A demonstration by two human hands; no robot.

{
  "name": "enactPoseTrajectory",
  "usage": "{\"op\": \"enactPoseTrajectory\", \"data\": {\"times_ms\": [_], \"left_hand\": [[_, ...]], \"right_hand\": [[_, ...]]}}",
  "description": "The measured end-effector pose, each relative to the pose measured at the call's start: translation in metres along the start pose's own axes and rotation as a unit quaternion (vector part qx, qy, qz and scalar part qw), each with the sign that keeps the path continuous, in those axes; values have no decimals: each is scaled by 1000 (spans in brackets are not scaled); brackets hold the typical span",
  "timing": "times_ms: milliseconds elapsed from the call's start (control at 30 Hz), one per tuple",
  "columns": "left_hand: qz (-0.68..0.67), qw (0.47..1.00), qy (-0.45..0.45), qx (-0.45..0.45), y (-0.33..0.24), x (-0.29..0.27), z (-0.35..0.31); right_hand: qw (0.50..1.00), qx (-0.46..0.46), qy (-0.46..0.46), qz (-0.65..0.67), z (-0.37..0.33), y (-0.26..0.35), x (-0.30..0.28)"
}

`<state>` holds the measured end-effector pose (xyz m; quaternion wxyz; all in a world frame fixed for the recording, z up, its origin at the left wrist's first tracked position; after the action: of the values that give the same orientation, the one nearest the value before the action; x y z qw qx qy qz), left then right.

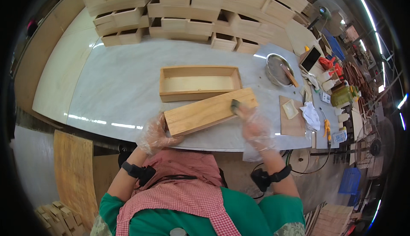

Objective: The recorder is applying a finishing wax or oil to small wooden boxes using a small brush or applicator pad in a furniture factory setting.

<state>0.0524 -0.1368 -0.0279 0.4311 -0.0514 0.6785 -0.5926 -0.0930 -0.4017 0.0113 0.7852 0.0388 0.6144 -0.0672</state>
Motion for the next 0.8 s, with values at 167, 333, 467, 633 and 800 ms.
{"op": "enactPoseTrajectory", "data": {"times_ms": [167,333,467,633,800], "left_hand": [[27,1000,-5,-13,12,11,-2],[-118,990,-62,52,8,11,-1],[-140,987,-64,45,19,13,0],[206,974,-53,74,-23,-32,-6],[160,985,6,61,-127,-106,11]], "right_hand": [[975,-75,42,206,28,97,-11],[971,-138,-65,185,16,50,4],[996,48,-36,-61,-2,-35,0],[980,196,32,21,14,-57,-38],[947,153,-131,249,22,-42,-78]]}}
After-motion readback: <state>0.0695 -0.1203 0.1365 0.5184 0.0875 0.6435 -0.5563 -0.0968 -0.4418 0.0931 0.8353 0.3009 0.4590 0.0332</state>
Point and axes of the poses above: each hand's wrist, its own z-axis towards the middle knuckle, its own x-axis out of the palm, y = z × x, the point moved 2 cm from there along z, towards the middle knuckle, and after that the axes turned 9 degrees about x, right-handed, at the moved point
